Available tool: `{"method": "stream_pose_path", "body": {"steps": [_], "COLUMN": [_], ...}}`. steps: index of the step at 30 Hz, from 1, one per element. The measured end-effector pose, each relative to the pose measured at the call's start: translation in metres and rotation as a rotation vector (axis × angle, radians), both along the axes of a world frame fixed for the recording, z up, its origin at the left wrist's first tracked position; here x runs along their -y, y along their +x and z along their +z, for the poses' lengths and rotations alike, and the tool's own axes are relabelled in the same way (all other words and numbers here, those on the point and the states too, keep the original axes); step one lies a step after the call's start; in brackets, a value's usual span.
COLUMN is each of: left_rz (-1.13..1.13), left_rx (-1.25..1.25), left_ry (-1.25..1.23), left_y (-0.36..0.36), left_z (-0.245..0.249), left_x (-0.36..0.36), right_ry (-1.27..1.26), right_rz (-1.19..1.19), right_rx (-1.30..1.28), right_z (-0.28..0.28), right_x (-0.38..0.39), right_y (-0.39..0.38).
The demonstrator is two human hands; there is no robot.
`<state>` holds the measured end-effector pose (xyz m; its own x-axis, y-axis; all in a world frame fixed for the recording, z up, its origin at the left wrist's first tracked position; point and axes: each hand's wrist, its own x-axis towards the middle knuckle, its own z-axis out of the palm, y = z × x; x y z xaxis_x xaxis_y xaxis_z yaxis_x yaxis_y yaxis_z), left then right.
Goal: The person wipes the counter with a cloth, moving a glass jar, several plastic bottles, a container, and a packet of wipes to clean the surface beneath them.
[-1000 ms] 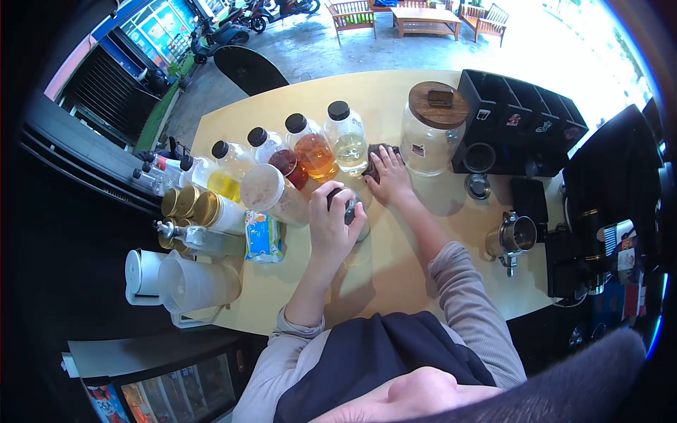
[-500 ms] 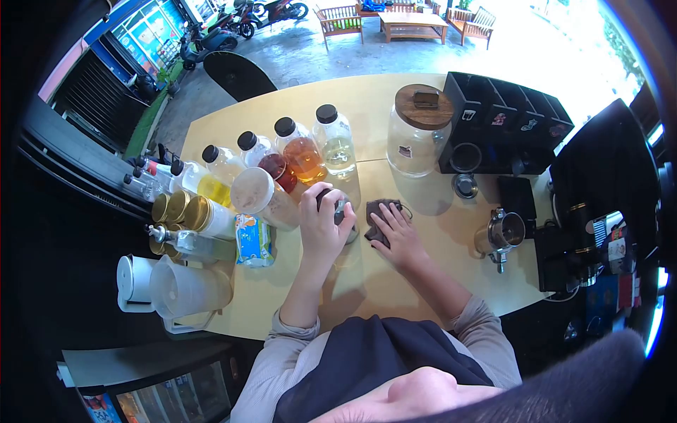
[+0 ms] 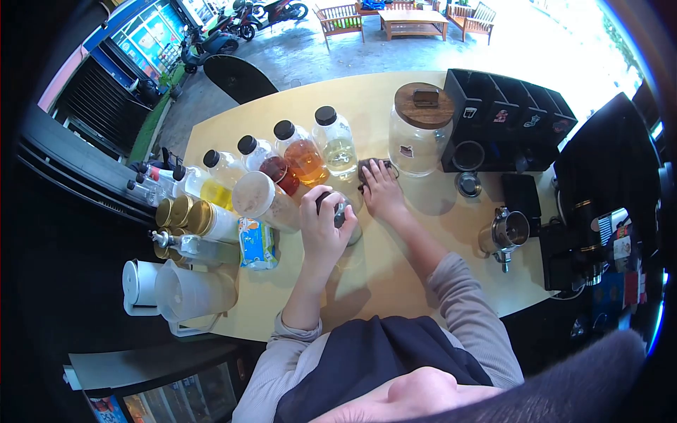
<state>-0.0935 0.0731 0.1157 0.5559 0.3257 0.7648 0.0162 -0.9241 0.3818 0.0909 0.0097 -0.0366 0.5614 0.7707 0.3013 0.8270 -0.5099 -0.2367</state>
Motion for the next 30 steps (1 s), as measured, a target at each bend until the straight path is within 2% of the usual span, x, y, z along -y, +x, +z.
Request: {"method": "stream_pose_path", "body": {"steps": [6, 13, 18, 26, 30], "left_rz": [-0.006, -0.009, -0.008, 0.002, -0.001], "left_rx": [-0.004, -0.002, 0.018, 0.028, 0.038], "left_ry": [-0.017, -0.030, -0.016, -0.001, -0.005], "left_y": [0.001, 0.001, 0.003, 0.003, 0.004], "left_z": [-0.002, -0.003, -0.005, -0.006, -0.006], "left_x": [0.001, -0.001, -0.001, -0.001, -0.001], "right_ry": [-0.042, -0.028, -0.102, 0.067, 0.062], "right_rz": [-0.110, -0.084, -0.080, 0.117, 0.132], "right_rx": [-0.071, -0.044, -0.030, -0.093, -0.078], "right_z": [0.006, 0.002, 0.008, 0.020, 0.020], "right_x": [-0.042, -0.029, 0.014, 0.126, 0.136], "right_y": [0.031, 0.026, -0.007, -0.073, -0.069]}}
